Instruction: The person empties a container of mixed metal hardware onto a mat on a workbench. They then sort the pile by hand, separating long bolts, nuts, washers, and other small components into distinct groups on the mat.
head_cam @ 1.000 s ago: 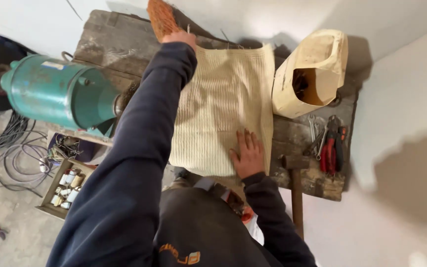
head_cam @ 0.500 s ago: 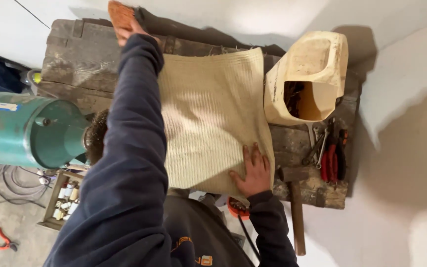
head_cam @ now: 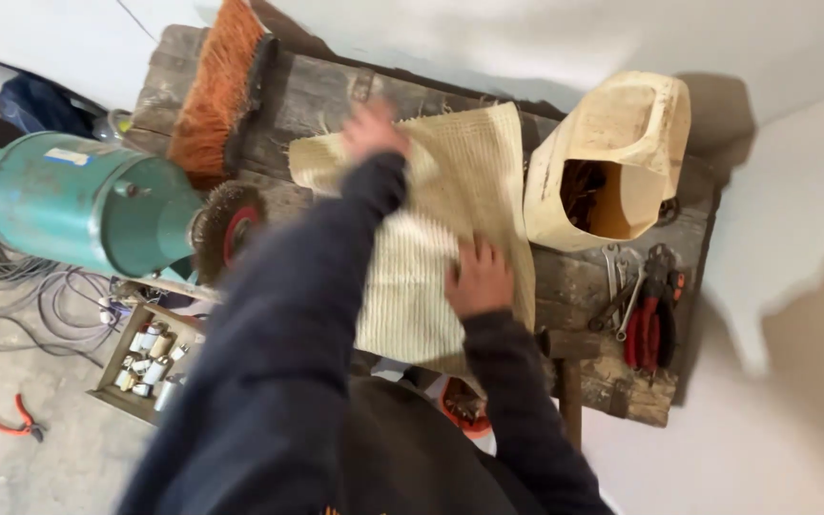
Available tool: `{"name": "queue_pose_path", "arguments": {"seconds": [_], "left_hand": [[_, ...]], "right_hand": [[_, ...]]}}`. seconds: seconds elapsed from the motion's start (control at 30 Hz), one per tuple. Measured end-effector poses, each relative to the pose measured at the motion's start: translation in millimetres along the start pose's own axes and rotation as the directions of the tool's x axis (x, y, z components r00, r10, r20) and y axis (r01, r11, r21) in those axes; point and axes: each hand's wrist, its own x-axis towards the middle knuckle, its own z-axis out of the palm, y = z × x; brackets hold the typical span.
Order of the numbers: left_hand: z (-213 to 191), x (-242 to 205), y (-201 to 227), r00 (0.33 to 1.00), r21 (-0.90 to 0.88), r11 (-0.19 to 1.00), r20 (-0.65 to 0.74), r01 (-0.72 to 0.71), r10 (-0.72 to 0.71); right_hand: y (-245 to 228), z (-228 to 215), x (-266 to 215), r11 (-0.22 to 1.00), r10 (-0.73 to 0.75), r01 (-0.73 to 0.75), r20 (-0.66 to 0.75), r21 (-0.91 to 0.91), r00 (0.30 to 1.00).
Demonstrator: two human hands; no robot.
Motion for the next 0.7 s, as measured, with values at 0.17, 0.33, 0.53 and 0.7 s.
{"name": "queue_pose_path", "arguments": {"seconds": [0.17, 0.33, 0.53, 0.7], "left_hand": [[-105.8, -171.4, 12.3, 0.954, -0.283, 0.956, 0.260, -0.073, 0.150], [-102.8, -185.1, -63.8, 0.909, -0.173, 0.984, 0.399, -0.054, 0.120], [-82.7, -112.3, -65.9, 0.873, -0.249, 0.890, 0.219, -0.381, 0.435], [-50.9, -44.1, -44.5, 0.868, -0.234, 0.885, 0.209, -0.403, 0.451]], "right_hand": [[29.7, 61.9, 94.7, 0.987, -0.097, 0.103, 0.050, -0.125, 0.994], [14.4, 53.2, 115.5, 0.985, 0.081, -0.047, 0.200, -0.166, 0.976], [18.4, 78.2, 139.8, 0.966, 0.209, -0.184, 0.133, -0.182, 0.969], [6.3, 81.3, 179.3, 0.901, 0.422, -0.419, 0.006, -0.111, 0.906]]}}
